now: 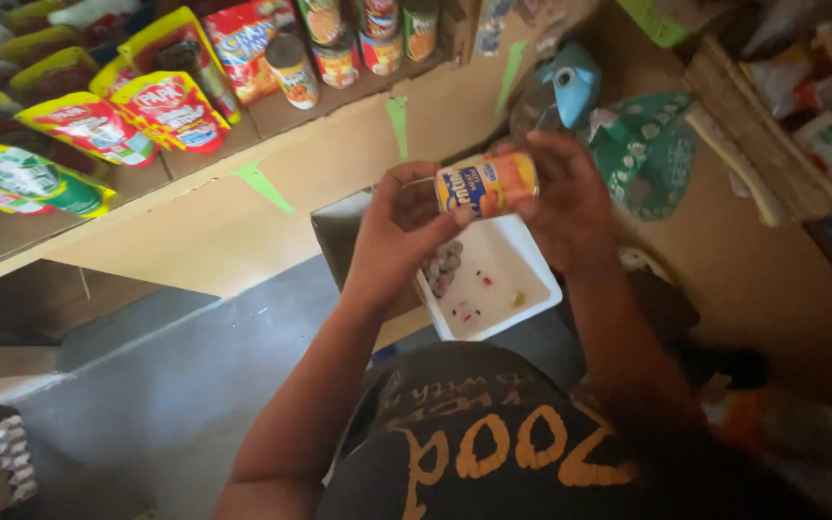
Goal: Organize various canned food items on shelves and in a small storage bin.
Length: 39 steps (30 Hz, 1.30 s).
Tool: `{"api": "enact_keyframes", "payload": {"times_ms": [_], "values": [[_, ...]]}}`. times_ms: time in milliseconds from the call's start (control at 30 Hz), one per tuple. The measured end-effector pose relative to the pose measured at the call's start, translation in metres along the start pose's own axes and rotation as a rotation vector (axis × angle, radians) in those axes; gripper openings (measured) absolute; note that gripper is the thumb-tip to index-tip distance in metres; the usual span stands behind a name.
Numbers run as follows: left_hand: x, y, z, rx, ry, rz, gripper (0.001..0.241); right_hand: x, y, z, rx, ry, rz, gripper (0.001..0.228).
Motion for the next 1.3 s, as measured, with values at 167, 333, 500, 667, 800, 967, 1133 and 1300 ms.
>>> {"api": "enact_keyframes", "payload": {"times_ms": [167, 333, 500, 667, 800, 967, 1133, 1300], "values": [[-0.009, -0.008, 0.008, 0.133, -0.073, -0.155, 0.063, -0.011, -0.023, -0.011, -0.061, 0.080, -0.398, 0.072], [-0.005, -0.015, 0.013, 0.037, -0.114, -0.283, 0.063, 0.012, -0.013, -0.011, -0.063, 0.133, -0.646, 0.081], [-0.007, -0.001, 0.018, -0.018, 0.008, -0.237, 0.064, 0.040, 0.009, -0.004, -0.090, 0.078, -0.875, 0.111], [-0.004, -0.016, 0.006, -0.073, 0.089, -0.119, 0.066, 0.045, 0.015, -0.006, -0.116, 0.088, -1.006, 0.105], [0.002, -0.022, 0.000, -0.097, 0.149, 0.025, 0.062, 0.055, 0.022, -0.006, -0.288, 0.027, -1.242, 0.103], [0.007, -0.048, -0.005, -0.125, 0.177, -0.006, 0.056, 0.047, 0.015, -0.008, -0.333, 0.066, -1.063, 0.101], [0.006, -0.056, -0.007, -0.133, 0.201, 0.034, 0.051, 0.040, 0.005, -0.009, -0.279, 0.088, -0.852, 0.102], [0.002, -0.049, -0.005, -0.142, 0.246, 0.032, 0.048, 0.038, 0.001, -0.010, -0.288, 0.102, -0.783, 0.101]]}}
Point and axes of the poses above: each hand's wrist, its own z-axis towards the middle knuckle, its own x-axis out of the palm, y = z × x, the point moved 1 cm from there along z, towards the middle knuckle, and after that the axes turned 11 degrees about x, right-handed, at the moved point
